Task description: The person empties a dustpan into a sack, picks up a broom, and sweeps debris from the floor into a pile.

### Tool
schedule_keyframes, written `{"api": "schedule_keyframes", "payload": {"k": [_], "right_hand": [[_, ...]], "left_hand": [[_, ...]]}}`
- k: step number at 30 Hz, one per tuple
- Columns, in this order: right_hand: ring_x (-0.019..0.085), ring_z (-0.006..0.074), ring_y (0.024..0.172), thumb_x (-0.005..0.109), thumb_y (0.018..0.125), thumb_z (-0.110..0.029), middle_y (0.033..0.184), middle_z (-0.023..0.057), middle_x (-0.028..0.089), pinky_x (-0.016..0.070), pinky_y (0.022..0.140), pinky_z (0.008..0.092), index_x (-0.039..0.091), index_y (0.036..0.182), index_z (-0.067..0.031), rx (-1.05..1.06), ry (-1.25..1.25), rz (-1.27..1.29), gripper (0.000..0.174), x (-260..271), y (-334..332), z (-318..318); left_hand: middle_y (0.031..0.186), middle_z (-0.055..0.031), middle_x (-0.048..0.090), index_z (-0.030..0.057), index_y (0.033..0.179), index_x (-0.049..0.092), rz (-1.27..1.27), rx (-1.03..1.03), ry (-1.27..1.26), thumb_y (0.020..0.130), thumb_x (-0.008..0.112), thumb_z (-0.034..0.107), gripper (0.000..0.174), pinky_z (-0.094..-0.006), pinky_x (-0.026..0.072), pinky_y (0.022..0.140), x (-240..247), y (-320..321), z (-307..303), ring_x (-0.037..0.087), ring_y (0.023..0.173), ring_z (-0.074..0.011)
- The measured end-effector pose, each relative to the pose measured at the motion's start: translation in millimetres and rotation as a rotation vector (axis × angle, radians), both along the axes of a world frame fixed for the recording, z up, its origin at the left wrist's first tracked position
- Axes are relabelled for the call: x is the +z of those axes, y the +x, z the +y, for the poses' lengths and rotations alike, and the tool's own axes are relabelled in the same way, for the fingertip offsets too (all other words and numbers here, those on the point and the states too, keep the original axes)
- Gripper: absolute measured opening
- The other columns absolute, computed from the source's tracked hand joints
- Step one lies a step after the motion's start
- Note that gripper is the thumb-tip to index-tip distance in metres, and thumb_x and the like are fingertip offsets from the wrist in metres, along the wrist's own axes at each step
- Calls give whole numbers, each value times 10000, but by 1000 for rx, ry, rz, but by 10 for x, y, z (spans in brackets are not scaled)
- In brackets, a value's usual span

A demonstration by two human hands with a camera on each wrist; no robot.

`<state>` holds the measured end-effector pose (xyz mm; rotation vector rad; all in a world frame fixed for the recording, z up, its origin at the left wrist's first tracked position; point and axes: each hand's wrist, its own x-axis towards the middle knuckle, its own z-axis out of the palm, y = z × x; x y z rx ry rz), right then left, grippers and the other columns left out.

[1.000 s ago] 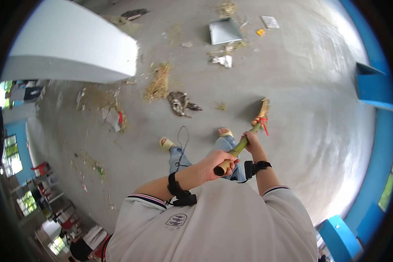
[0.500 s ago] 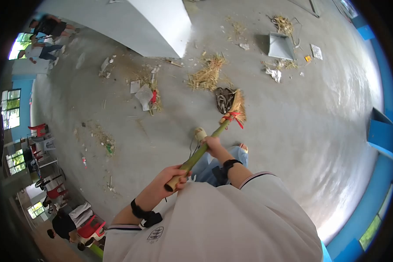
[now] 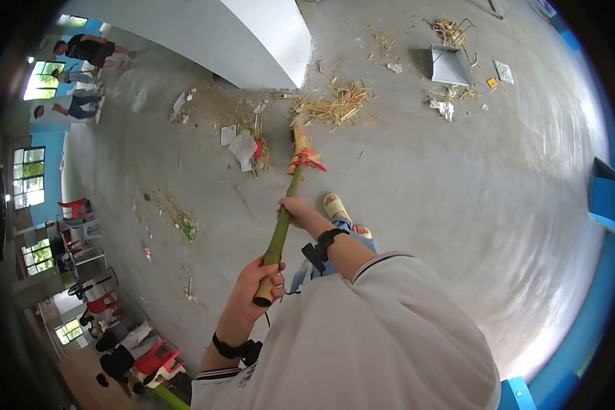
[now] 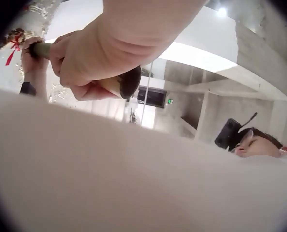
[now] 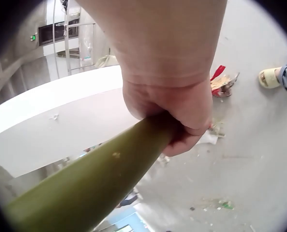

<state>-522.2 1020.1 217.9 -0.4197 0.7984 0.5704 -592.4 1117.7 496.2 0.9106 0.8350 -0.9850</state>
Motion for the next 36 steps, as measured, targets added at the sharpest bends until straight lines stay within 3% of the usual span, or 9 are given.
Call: {"api": "schedule_keyframes", "payload": {"k": [2,6,10,14,17,21,23,28,36], "right_hand": [[557,251,654,546,811,-15,807,129,488,525,583,392,387,964,-1,-1,50,-32,221,167,-75,29],[551,234,646,557,814,-22,764,117,484,517,570,379,416,915,-5,-126,27,12,174,773,-516,-194],[531,211,594,547,831,-56,714,94,482,498,529,344,420,884,-19,-242,-96,26,142,777,-1260,-758],[505,204,534,532,844,-89,684,76,461,489,515,348,393,869,-34,-392,-250,187,152,620,-1912,-1368],[486,211,546,536,829,-84,720,93,459,482,516,358,382,897,-39,-509,-329,315,175,146,-2289,-1672],[461,217,567,517,818,-74,730,103,448,481,534,355,385,895,-34,-573,-371,405,158,-103,-2665,-1636],[461,209,564,517,815,-73,727,100,449,478,531,341,384,874,-40,-544,-341,450,149,-212,-2733,-1455],[499,191,560,560,830,-52,667,62,468,473,539,322,427,835,-56,-406,-202,363,133,-315,-2073,-464],[526,211,586,583,817,-43,728,90,498,492,550,364,445,872,-11,22,-219,135,152,-147,122,1678]], "left_hand": [[998,-98,472,26,1191,387,-32,-52,43,864,530,44,357,-270,434,547,193,-117,-75,486,716,-129],[1009,-105,465,37,1213,369,-56,-125,-3,875,536,60,378,-282,451,579,689,-322,-223,485,750,-130],[1018,-100,454,39,1240,372,7,-304,-117,866,534,64,408,-262,439,558,739,-645,-444,472,749,-120],[1032,-107,469,39,1278,358,70,-537,-225,865,538,71,451,-246,443,542,226,-820,-606,489,745,-111],[1005,-102,490,29,1236,392,189,-489,-331,864,534,70,401,-236,445,526,-262,-821,-665,496,717,-102],[904,-86,514,13,1039,448,283,-490,-441,850,538,82,221,-247,479,523,-698,-870,-581,527,686,-102],[930,-90,516,11,1091,440,314,-507,-427,858,531,74,259,-247,464,515,-807,-836,-445,519,692,-103],[956,-100,518,10,1179,420,355,-481,-285,864,515,49,331,-262,456,515,-862,-310,366,514,691,-116],[1002,-112,501,30,1268,379,157,-50,-215,871,510,47,419,-258,410,495,-371,666,2393,495,677,-115]]}}
